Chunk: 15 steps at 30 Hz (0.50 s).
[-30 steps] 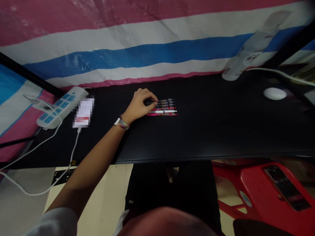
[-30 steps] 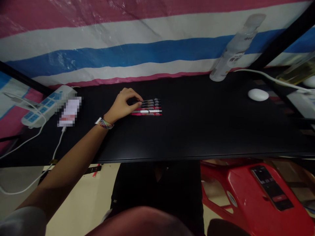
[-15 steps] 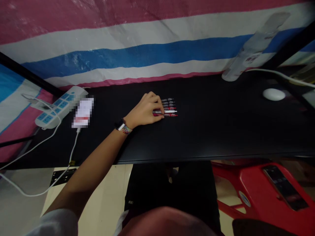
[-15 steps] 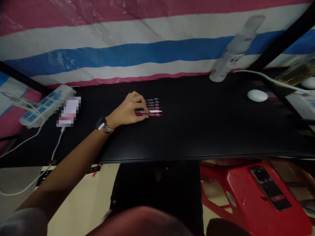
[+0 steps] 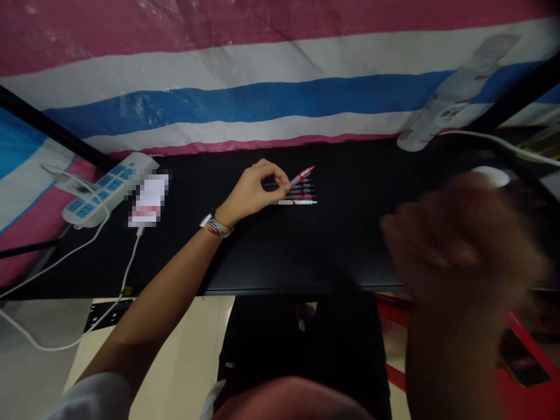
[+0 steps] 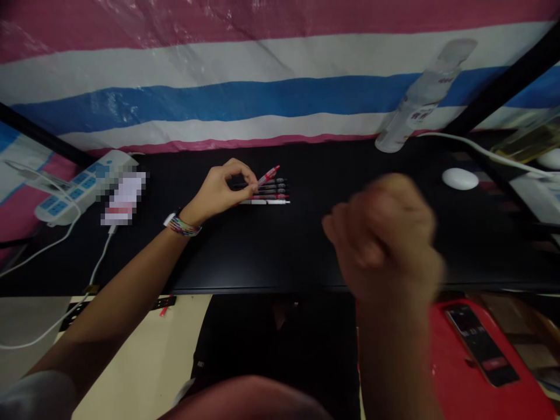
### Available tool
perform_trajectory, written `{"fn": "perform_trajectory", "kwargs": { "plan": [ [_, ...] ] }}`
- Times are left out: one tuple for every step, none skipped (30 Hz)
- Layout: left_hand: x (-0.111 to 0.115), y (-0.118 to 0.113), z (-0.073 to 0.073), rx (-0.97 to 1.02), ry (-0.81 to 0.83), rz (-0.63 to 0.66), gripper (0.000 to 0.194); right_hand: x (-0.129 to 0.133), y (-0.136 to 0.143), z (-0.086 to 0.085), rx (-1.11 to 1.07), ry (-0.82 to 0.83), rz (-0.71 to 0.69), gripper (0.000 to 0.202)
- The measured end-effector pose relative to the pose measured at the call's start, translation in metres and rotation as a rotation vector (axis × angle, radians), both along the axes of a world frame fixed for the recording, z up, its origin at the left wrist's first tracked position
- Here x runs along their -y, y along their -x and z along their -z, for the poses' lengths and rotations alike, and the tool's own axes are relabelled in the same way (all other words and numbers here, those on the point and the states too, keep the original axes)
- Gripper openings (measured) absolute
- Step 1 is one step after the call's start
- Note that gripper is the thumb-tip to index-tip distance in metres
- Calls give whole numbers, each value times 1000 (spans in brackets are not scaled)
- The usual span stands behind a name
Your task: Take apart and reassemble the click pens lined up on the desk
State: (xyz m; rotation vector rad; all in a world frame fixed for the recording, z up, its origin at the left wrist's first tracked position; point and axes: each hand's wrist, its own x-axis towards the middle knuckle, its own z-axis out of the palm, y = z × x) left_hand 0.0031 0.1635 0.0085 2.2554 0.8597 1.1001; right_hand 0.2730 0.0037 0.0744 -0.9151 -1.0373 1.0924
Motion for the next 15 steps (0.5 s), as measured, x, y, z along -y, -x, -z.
{"fn": "perform_trajectory", "kwargs": {
  "plan": [
    [-1, 0, 0, 8, -7, -8, 3, -11, 5, 4, -42, 14, 7, 29],
    [-2, 1, 1, 13, -15, -15, 3, -24, 10, 8, -64, 36, 15, 27],
    [-2, 1, 1, 17, -21, -20, 4, -39, 14, 13, -51, 60, 22, 22],
    [-3, 1, 1, 18, -22, -20, 5, -54, 18, 18, 3, 77, 25, 19],
    [-3, 1, 2, 20, -14, -17, 8, -69, 21, 23, 93, 80, 23, 21],
    [-3, 1, 2, 26, 3, -10, 11, -83, 22, 28, 187, 66, 9, 21],
    [-4, 0, 2, 36, 24, -6, 14, -96, 23, 33, 285, 44, -7, 24],
    [-4, 0, 3, 52, 48, -6, 17, -109, 24, 38, 385, 25, -28, 26],
    [-5, 0, 4, 72, 72, -8, 19, -119, 24, 42, 474, 13, -65, 23],
    [-6, 0, 6, 95, 93, -14, 20, -129, 25, 46, 538, 6, -105, 16],
    [-7, 0, 8, 118, 109, -23, 21, -137, 26, 49, 569, 13, -146, 8],
    [-9, 0, 10, 137, 121, -35, 21, -144, 27, 53, 563, 33, -191, 4],
    [-11, 1, 12, 152, 132, -51, 21, -151, 28, 55, 524, 52, -230, 3],
    [-14, 2, 14, 165, 141, -69, 21, -156, 29, 58, 468, 63, -259, 4],
    [-16, 3, 17, 177, 148, -91, 20, -160, 30, 60, 409, 71, -275, 6]
  ]
}}
